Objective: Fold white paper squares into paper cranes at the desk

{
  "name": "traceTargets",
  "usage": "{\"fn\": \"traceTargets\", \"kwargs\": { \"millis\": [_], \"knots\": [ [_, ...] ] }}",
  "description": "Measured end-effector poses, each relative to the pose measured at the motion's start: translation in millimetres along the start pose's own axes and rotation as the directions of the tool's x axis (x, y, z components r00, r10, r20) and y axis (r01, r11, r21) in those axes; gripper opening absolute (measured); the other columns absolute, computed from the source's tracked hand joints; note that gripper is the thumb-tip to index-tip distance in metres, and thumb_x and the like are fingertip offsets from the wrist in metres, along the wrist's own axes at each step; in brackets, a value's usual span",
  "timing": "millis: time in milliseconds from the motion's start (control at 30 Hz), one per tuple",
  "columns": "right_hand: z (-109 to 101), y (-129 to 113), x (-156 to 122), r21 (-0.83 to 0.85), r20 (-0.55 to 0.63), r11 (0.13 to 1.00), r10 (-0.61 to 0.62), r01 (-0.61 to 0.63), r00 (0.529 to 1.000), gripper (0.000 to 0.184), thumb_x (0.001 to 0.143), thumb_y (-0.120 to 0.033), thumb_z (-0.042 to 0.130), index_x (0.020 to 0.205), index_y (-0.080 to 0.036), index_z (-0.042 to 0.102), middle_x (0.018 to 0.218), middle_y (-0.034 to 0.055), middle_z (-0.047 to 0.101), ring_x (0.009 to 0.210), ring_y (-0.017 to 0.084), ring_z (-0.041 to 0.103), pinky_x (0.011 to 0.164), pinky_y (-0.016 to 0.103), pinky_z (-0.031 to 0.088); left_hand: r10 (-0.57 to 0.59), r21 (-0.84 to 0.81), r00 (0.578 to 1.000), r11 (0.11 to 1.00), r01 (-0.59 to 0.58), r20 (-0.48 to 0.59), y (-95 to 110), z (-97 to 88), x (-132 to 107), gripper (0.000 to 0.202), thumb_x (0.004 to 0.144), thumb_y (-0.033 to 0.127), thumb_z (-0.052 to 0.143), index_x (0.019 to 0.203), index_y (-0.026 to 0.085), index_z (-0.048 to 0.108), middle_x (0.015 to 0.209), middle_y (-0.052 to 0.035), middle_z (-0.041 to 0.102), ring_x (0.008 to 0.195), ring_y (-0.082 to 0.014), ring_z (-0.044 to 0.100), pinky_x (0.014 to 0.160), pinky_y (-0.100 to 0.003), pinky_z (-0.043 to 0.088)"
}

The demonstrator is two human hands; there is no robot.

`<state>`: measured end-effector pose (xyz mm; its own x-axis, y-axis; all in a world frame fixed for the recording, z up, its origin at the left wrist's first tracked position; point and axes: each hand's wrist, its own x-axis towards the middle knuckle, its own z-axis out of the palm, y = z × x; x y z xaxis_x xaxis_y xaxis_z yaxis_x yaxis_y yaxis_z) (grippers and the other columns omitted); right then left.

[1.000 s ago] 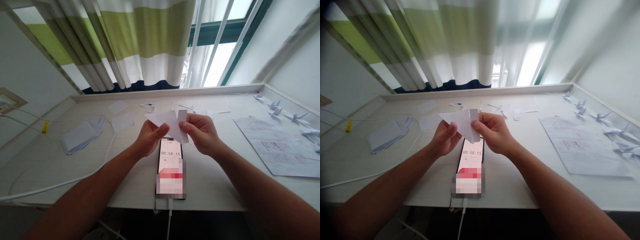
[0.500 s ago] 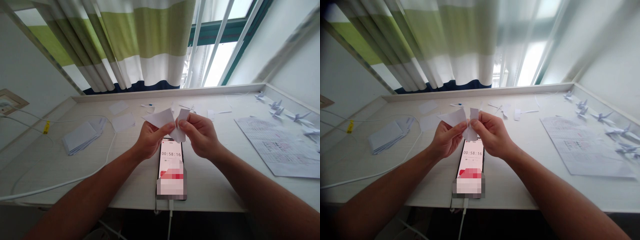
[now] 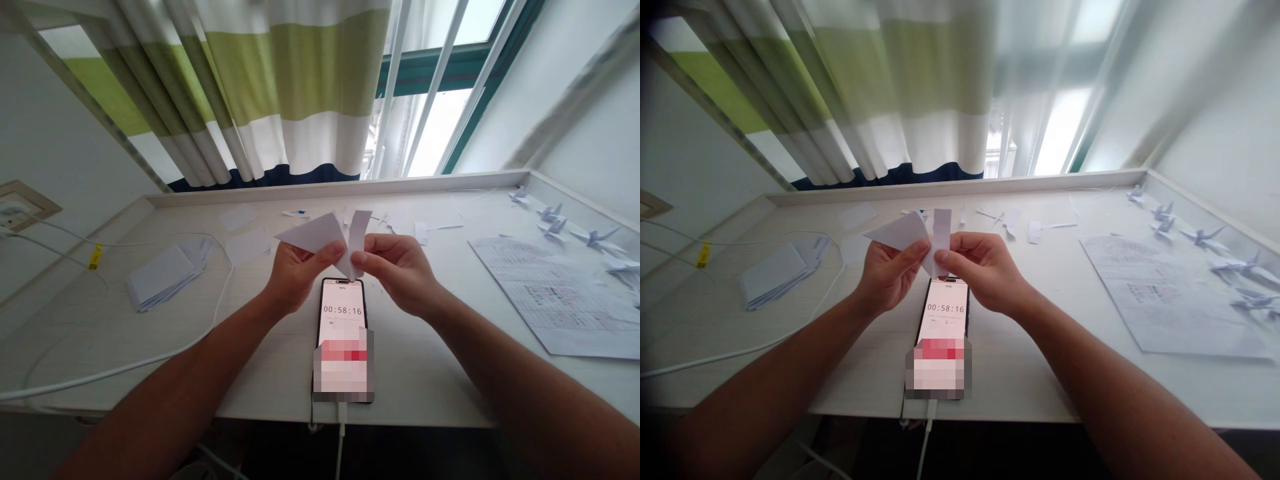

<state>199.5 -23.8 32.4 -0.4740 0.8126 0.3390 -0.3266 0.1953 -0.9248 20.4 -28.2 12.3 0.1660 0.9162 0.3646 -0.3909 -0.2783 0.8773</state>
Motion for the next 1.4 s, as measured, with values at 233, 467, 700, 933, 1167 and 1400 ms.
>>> {"fn": "traceTargets", "kwargs": {
  "millis": [233,467,700,933,1167,1400],
  "knots": [
    [-0.2,2.1,-0.1,0.008,-0.024,0.999,-0.052,0.052,0.998,0.019,0.088,-0.033,0.084,0.080,-0.017,0.077,0.073,0.0024,0.074,0.069,0.014,0.069,0.063,0.027,0.057,-0.044,-0.026,0.985,0.998,0.048,0.165,0.2,-2.2,0.5,0.028,0.089,0.043,0.080,0.090,0.015,0.078,0.081,-0.0071,0.078,0.073,-0.0178,0.073,0.069,-0.030,0.062],
    [-3.1,-0.9,0.4,-0.014,0.123,1.000,-0.020,0.022,0.992,0.016,0.094,-0.030,0.077,0.092,-0.015,0.080,0.081,0.0053,0.078,0.076,0.015,0.072,0.068,0.028,0.059,-0.050,0.013,0.977,0.999,0.048,0.208,3.6,-7.4,0.2,0.018,0.091,0.031,0.079,0.082,0.016,0.078,0.072,-0.0032,0.074,0.064,-0.0138,0.069,0.064,-0.026,0.058],
    [-5.2,-3.9,-2.9,-0.073,0.201,0.996,-0.028,0.043,0.979,0.017,0.096,-0.031,0.073,0.091,-0.016,0.080,0.080,0.0047,0.076,0.069,0.014,0.067,0.058,0.026,0.052,-0.118,0.043,0.940,0.993,0.110,0.321,10.9,-5.5,1.0,0.017,0.088,0.032,0.082,0.094,0.017,0.077,0.069,-0.0013,0.069,0.062,-0.0154,0.069,0.057,-0.025,0.055],
    [-2.7,-6.3,-2.3,-0.124,0.202,0.983,-0.110,0.137,0.973,0.018,0.100,-0.027,0.068,0.090,-0.018,0.079,0.078,0.0027,0.074,0.069,0.013,0.063,0.058,0.025,0.048,-0.110,0.008,0.959,0.994,0.112,0.262,9.5,-2.3,-2.4,0.016,0.090,0.033,0.079,0.089,0.017,0.076,0.067,-0.0006,0.066,0.063,-0.0142,0.067,0.061,-0.025,0.055],
    [-0.7,-2.1,-1.7,-0.111,0.140,0.983,-0.130,0.147,0.981,0.021,0.099,-0.031,0.070,0.084,-0.018,0.075,0.076,0.0018,0.071,0.067,0.013,0.060,0.060,0.026,0.050,-0.119,-0.056,0.966,0.989,0.135,0.230,9.1,0.0,-3.2,0.016,0.091,0.032,0.078,0.086,0.017,0.076,0.067,-0.0007,0.064,0.065,-0.0153,0.066,0.069,-0.031,0.061],
    [-7.3,0.2,-0.2,0.013,0.160,0.999,-0.037,0.035,0.986,0.027,0.100,-0.039,0.068,0.090,-0.016,0.079,0.081,0.0048,0.072,0.072,0.016,0.067,0.068,0.030,0.058,-0.133,-0.068,0.969,0.986,0.151,0.210,9.0,1.8,-2.5,0.025,0.090,0.035,0.079,0.076,0.016,0.073,0.066,-0.0015,0.062,0.065,-0.0184,0.068,0.068,-0.035,0.062]
  ]
}}
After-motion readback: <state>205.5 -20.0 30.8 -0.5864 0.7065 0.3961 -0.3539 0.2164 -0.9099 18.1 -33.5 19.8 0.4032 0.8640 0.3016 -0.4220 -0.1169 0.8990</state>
